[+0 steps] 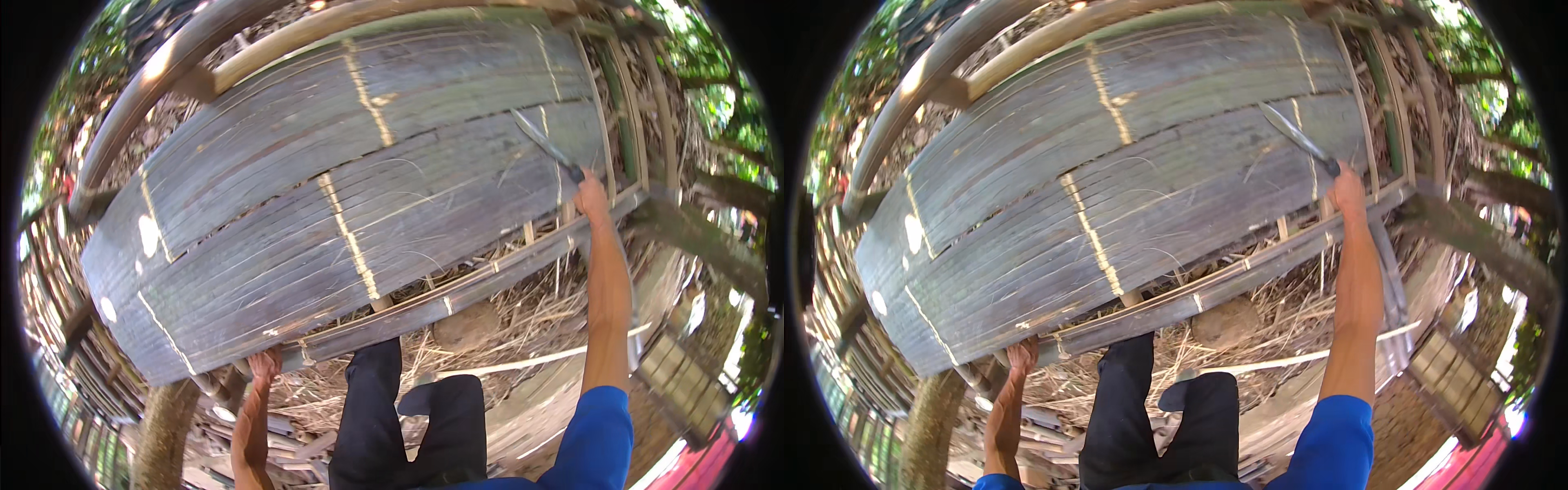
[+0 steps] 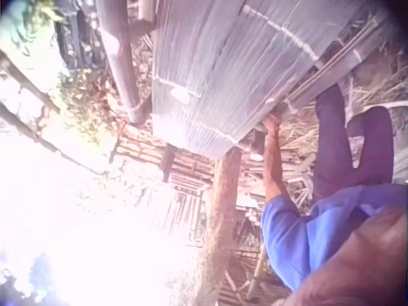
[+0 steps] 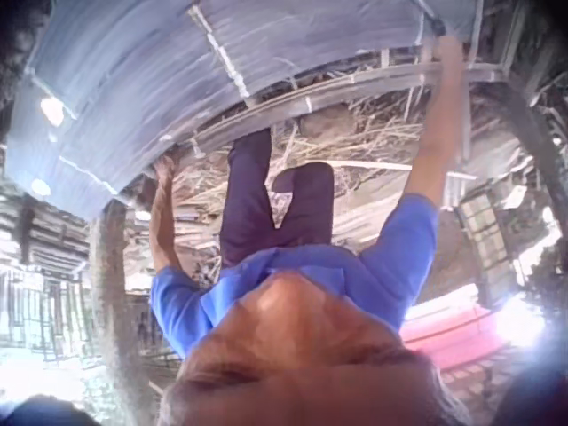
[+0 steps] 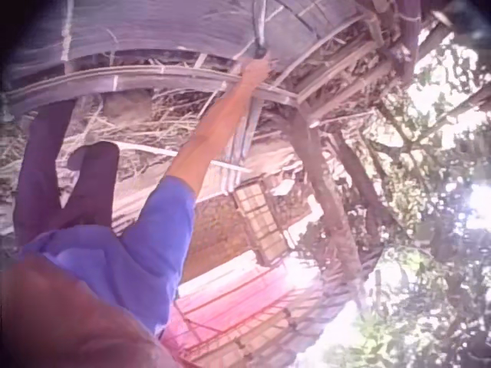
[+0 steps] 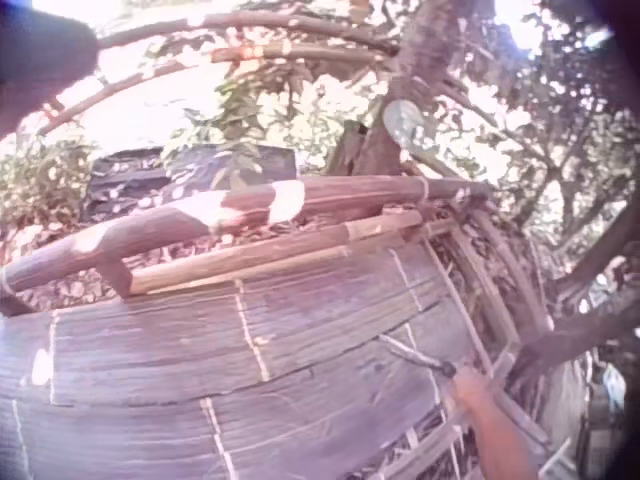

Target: The person uses a large knife to shave and split long strips of bamboo while sitting on the ground near a bamboo structure.

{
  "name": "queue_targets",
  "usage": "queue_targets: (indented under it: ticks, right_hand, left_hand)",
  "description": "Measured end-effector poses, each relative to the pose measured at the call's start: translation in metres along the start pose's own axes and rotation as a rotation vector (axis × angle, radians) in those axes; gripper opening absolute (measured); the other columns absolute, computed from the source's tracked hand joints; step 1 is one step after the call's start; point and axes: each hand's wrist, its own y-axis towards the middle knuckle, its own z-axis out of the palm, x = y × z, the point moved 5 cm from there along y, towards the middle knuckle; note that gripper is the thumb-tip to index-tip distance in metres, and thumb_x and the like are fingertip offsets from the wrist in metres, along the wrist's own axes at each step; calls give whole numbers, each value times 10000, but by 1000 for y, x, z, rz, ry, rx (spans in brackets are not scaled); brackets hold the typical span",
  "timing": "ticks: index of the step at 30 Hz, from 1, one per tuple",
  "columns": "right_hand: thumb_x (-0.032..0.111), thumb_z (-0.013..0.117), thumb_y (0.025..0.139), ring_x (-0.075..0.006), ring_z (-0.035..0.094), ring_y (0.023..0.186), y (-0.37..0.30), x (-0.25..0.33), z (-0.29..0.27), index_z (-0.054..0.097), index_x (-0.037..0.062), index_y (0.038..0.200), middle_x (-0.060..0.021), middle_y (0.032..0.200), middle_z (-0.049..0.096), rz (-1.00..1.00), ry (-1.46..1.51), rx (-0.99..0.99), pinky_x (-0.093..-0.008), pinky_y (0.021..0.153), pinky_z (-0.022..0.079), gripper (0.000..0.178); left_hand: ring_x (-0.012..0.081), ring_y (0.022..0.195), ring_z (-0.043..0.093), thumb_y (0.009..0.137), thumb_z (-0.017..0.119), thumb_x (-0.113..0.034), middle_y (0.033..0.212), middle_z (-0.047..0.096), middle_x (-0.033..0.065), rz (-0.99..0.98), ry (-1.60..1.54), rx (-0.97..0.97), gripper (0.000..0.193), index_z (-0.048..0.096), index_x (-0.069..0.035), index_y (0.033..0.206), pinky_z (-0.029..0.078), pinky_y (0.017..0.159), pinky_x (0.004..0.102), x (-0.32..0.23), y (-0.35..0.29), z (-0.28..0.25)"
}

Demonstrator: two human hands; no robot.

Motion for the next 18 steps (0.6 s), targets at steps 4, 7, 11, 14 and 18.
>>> queue_targets:
  ticks: [4, 7, 11, 14, 18]
  right_hand:
    - [51, 722, 773, -474, 590, 1168, -8, 25, 0, 601, 127, 1286, -246, 1309, 569, -22, 71, -224, -523, 973, 501, 533]
    - [183, 756, 851, -441, 574, 1182, -14, 4, 9, 600, 137, 1263, -201, 1231, 591, -21, 139, -332, -521, 1018, 464, 443]
    - [265, 747, 901, -433, 571, 1204, -37, 23, 2, 582, 120, 1289, -188, 1259, 593, 107, -104, -300, -523, 1046, 442, 446]
    - [299, 701, 944, -465, 612, 1102, -92, 33, 7, 557, 54, 1332, -243, 1193, 616, 14, 85, -341, -541, 945, 495, 481]
    - [289, 714, 925, -396, 694, 989, -233, 4, 33, 593, -14, 1257, -261, 1108, 694, 68, 440, -433, -472, 886, 535, 466]
  left_hand:
    - [474, 983, 674, 867, 721, -341, 1096, 713, 264, -4, -96, 83, 468, 682, -29, 1214, 522, 934, 537, -84, 26, -87]
    - [416, 922, 702, 872, 726, -217, 1016, 731, 227, 21, -337, 226, 307, 720, -40, 1122, 561, 838, 486, -161, 58, -110]
    - [367, 781, 713, 880, 723, -188, 883, 726, 194, 90, -330, 298, 270, 700, -49, 1110, 566, 704, 456, -217, 76, -118]
    - [338, 719, 703, 884, 720, -177, 805, 701, 169, 281, -318, 214, 245, 680, -54, 1091, 555, 650, 446, -228, 71, -128]
    - [327, 678, 680, 875, 721, -175, 757, 673, 137, 359, -322, 165, 233, 668, -60, 1071, 542, 630, 449, -249, 64, -116]
